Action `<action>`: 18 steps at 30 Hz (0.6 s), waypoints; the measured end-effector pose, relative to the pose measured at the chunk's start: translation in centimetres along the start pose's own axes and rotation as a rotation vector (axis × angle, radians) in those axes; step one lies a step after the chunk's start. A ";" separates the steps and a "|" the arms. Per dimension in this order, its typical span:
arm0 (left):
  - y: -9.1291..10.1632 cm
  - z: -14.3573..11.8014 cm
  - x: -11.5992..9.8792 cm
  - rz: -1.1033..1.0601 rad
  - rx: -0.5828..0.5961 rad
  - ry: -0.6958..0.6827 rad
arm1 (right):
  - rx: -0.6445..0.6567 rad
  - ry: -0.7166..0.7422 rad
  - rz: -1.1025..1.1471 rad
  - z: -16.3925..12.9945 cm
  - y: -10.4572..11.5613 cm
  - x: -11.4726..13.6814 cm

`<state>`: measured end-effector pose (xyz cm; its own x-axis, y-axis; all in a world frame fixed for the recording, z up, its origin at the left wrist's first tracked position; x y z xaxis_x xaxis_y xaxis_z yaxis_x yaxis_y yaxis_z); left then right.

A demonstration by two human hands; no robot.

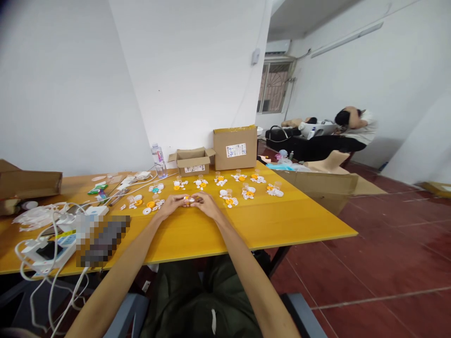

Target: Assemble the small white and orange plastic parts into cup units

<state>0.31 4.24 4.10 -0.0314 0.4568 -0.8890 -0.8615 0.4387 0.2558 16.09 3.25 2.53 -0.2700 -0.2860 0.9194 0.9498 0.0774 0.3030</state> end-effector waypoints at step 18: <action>0.0 0.0 0.1 -0.018 0.021 -0.002 | 0.013 0.007 -0.013 0.0 0.0 -0.1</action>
<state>0.27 4.32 3.97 -0.0151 0.4501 -0.8929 -0.8508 0.4633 0.2479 16.09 3.28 2.39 -0.2814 -0.2933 0.9137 0.9440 0.0865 0.3185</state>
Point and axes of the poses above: each hand's wrist, its own z-axis towards the middle knuckle, its own y-axis out of the back of the hand, x = y × z, the point moved 5 cm from there along z, towards the middle knuckle, and after that the axes turned 12 degrees about -y, right-handed, at the moved point
